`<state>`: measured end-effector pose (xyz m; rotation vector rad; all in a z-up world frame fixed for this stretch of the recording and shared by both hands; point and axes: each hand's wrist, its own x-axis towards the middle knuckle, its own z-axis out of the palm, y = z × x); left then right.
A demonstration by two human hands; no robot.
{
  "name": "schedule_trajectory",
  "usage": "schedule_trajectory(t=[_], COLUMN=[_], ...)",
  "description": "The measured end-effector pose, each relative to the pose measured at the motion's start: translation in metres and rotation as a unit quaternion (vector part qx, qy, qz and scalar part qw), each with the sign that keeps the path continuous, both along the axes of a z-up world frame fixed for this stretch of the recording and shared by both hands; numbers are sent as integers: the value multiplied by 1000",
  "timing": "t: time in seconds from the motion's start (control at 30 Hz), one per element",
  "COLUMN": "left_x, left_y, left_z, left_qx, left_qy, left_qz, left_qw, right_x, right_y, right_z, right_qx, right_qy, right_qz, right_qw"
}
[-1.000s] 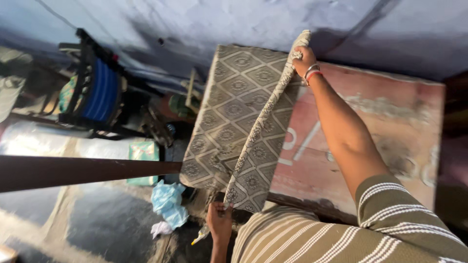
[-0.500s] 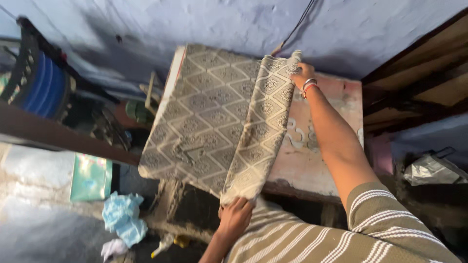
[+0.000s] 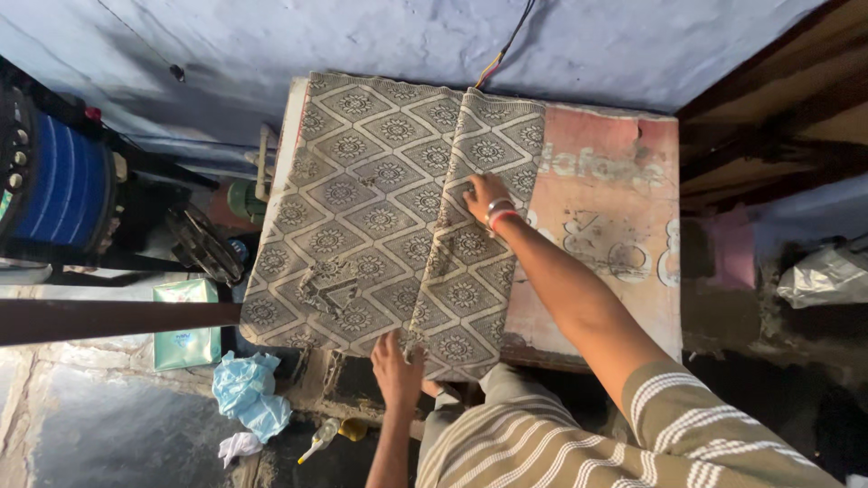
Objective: The person cleans the underside and top surface of a wooden table using a blue cloth. They then unroll a red Vodafone advertisement mat and place it on the table, followed by spreading a patterned cloth over the mat. Finally, they place a black pouch and a small white box onto the covered table.
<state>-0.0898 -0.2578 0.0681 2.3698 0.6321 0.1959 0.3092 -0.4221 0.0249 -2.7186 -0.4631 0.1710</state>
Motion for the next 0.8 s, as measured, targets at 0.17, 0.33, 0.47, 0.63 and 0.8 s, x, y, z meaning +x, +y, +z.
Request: schedule_trajectory(t=[0.17,0.33,0.47,0.63,0.8], left_x=[11,18,33,57,97], left_y=[9,-13,-43,-129,-249], left_z=[-13,-14,41,95,56], left_qx=[-74,-105,-279,-401,-424], left_qy=[97,69,74,151,152], left_qz=[-4,17,-17,-221,-336], left_qw=[993,992,957,876,827], right_x=[50,81,83,87,101], right_y=[62,64,9,-139,-277], right_z=[10,-20,5,46,28], right_qx=[-36,-15,167,393,380], right_qy=[124,75,20,31,20], right_qz=[2,-5,-27,-38,-100], right_qw=[992,997,985,918,919])
